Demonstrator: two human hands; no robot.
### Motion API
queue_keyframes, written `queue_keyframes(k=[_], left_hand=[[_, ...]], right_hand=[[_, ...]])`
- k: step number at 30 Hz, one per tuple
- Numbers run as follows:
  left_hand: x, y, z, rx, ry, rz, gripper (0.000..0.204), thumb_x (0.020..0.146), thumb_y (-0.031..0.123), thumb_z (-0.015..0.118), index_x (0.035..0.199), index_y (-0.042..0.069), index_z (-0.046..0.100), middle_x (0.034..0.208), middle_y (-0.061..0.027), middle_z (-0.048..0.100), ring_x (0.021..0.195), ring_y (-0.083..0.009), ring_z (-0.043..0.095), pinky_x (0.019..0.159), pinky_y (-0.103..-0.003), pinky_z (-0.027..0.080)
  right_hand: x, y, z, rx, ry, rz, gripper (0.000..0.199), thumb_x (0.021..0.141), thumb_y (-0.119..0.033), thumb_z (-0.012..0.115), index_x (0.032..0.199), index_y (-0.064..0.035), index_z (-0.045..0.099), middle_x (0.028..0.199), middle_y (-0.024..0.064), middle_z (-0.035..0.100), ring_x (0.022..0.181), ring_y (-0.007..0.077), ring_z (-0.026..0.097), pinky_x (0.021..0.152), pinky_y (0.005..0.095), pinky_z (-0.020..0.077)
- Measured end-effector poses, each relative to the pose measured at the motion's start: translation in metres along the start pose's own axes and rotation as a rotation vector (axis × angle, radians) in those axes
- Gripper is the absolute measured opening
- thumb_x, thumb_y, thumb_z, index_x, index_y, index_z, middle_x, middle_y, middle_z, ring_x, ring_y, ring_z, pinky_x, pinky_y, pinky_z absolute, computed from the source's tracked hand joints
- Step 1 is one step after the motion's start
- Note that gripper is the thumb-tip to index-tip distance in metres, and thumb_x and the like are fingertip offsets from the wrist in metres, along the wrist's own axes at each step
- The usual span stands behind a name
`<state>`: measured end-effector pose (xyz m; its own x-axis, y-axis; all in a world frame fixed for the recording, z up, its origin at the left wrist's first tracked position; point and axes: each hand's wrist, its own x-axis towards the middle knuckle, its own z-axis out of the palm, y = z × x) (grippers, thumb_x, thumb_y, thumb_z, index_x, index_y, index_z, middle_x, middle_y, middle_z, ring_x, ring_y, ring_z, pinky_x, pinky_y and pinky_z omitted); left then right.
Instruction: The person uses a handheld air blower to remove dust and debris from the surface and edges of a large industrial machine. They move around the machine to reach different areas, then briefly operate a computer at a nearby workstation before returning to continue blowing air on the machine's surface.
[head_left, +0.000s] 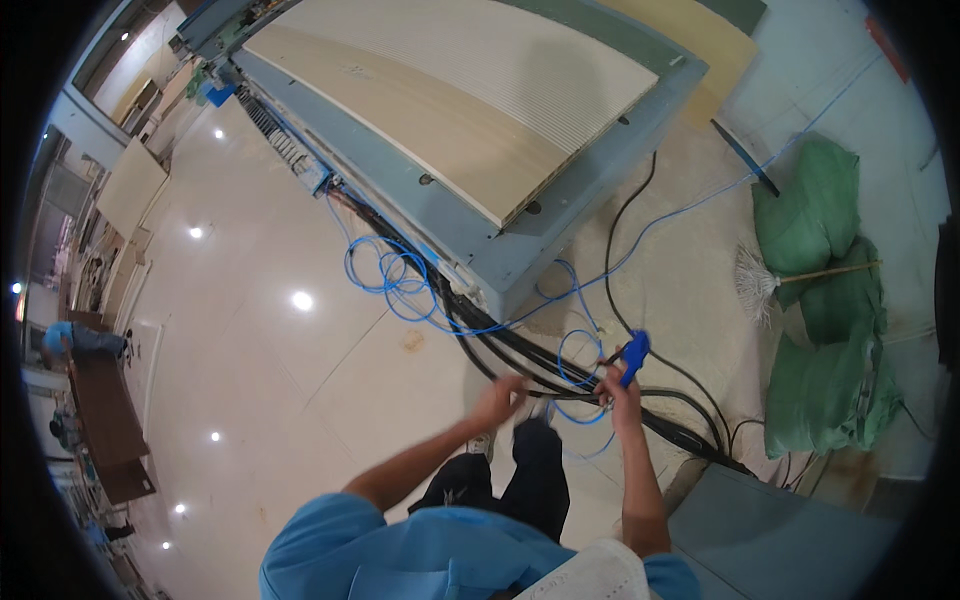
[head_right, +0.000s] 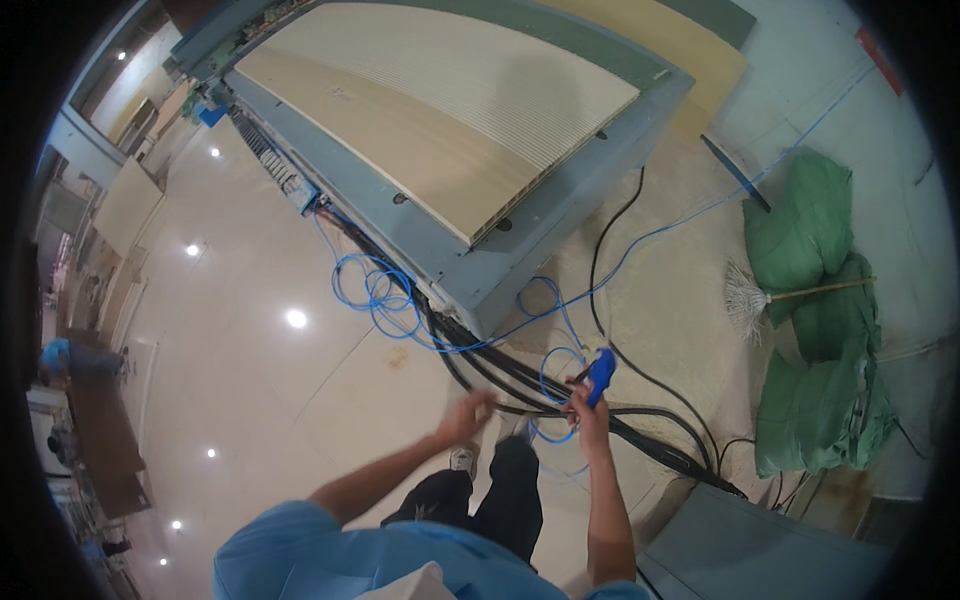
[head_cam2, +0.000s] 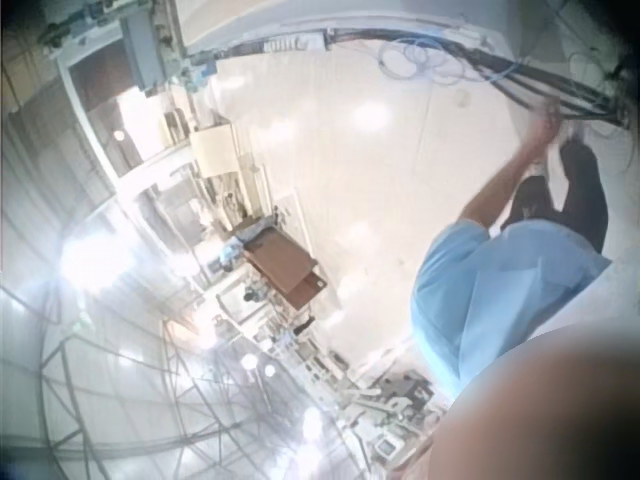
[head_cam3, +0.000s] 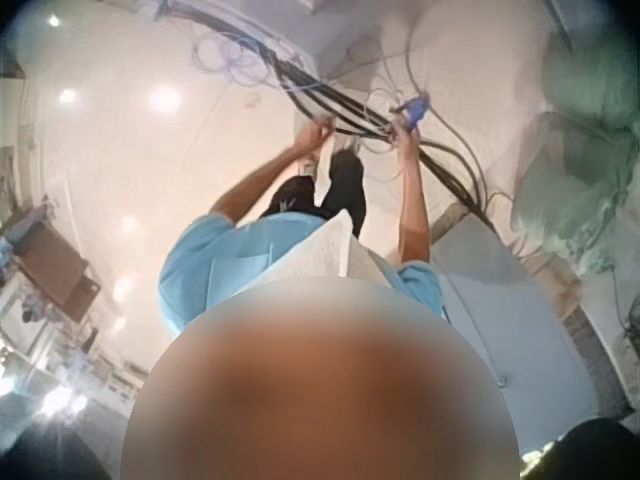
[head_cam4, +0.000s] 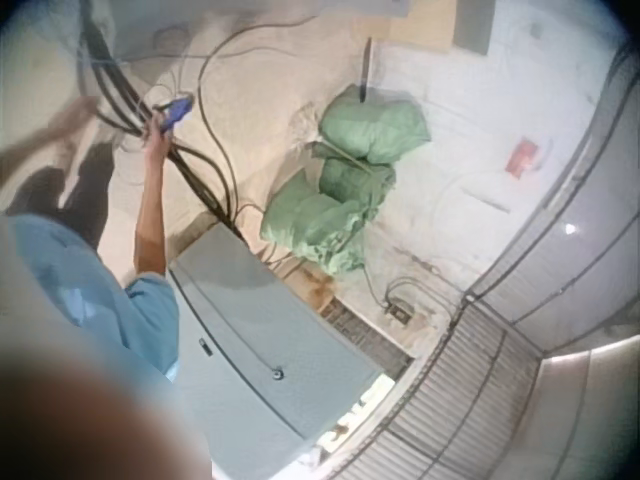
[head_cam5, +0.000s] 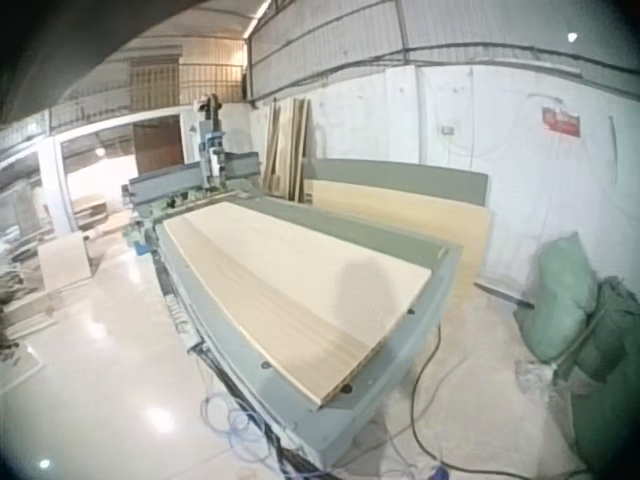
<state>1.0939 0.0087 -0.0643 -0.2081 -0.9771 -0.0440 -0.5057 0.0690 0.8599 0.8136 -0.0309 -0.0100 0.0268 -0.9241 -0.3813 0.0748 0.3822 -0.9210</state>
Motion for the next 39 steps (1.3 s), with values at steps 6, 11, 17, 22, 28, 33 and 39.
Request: queue_keyframes(k=[6, 11, 17, 22, 28, 33, 39], left_hand=[[0.181, 0.033, -0.108, 0.249, 0.414, 0.085, 0.036, 0.088, 0.02, 0.065, 0.121, 0.005, 0.058, 0.118, -0.0171, 0.062, 0.108, -0.0379, 0.06, 0.091, -0.045, 0.049], [0.295, 0.024, -0.145, 0.502, 0.529, -0.031, 0.049, 0.09, 0.027, 0.064, 0.134, 0.008, 0.053, 0.141, -0.0165, 0.052, 0.132, -0.0392, 0.045, 0.109, -0.046, 0.038], [0.375, -0.004, -0.157, 0.822, 0.537, -0.235, 0.058, 0.096, 0.035, 0.054, 0.148, 0.013, 0.042, 0.154, -0.0161, 0.038, 0.144, -0.0389, 0.03, 0.118, -0.051, 0.023], [0.422, 0.001, -0.145, 0.819, 0.598, -0.413, 0.057, 0.099, 0.04, 0.049, 0.149, 0.015, 0.04, 0.157, -0.0128, 0.036, 0.145, -0.0378, 0.028, 0.118, -0.052, 0.021], [0.479, 0.012, -0.141, 0.838, 0.545, -0.351, 0.058, 0.101, 0.042, 0.045, 0.152, 0.016, 0.036, 0.158, -0.0121, 0.033, 0.147, -0.0367, 0.026, 0.121, -0.051, 0.016], [0.518, 0.018, -0.146, 0.808, 0.491, -0.293, 0.059, 0.101, 0.041, 0.045, 0.152, 0.014, 0.036, 0.158, -0.0134, 0.032, 0.147, -0.0385, 0.025, 0.121, -0.052, 0.017], [0.582, 0.037, -0.139, 0.756, 0.319, -0.135, 0.061, 0.101, 0.042, 0.045, 0.154, 0.014, 0.033, 0.16, -0.0132, 0.029, 0.149, -0.0387, 0.021, 0.121, -0.053, 0.016]], right_hand=[[0.057, -0.074, 0.022, -0.18, -0.141, -0.121, 0.047, 0.101, -0.043, 0.056, 0.127, -0.0043, 0.06, 0.104, 0.0067, 0.065, 0.082, 0.0155, 0.057, 0.066, 0.0312, 0.0461], [0.163, -0.092, 0.044, -0.666, -0.201, -0.458, 0.045, 0.096, -0.046, 0.062, 0.111, -0.0029, 0.061, 0.098, 0.0195, 0.066, 0.092, 0.0343, 0.064, 0.077, 0.0391, 0.0502], [0.259, -0.127, 0.049, -0.703, -0.433, -0.319, 0.052, 0.095, -0.057, 0.055, 0.111, -0.008, 0.06, 0.077, 0.02, 0.068, 0.075, 0.0455, 0.067, 0.065, 0.0528, 0.0524], [0.351, -0.167, -0.013, -0.775, -0.11, -0.155, 0.056, 0.1, -0.057, 0.043, 0.098, -0.006, 0.065, 0.072, 0.022, 0.067, 0.074, 0.0443, 0.067, 0.06, 0.0537, 0.0494], [0.395, -0.188, -0.02, -0.898, -0.262, -0.318, 0.053, 0.101, -0.052, 0.046, 0.092, -0.0035, 0.066, 0.066, 0.0167, 0.064, 0.067, 0.0368, 0.065, 0.061, 0.0477, 0.0471], [0.427, -0.209, -0.024, -0.787, -0.165, -0.197, 0.05, 0.098, -0.051, 0.052, 0.088, -0.0037, 0.066, 0.067, 0.0158, 0.064, 0.068, 0.0345, 0.065, 0.064, 0.0455, 0.0463], [0.484, -0.236, -0.042, -0.745, 0.027, -0.209, 0.053, 0.097, -0.053, 0.054, 0.086, -0.0017, 0.064, 0.066, 0.0132, 0.063, 0.064, 0.0302, 0.063, 0.062, 0.0431, 0.0462]])
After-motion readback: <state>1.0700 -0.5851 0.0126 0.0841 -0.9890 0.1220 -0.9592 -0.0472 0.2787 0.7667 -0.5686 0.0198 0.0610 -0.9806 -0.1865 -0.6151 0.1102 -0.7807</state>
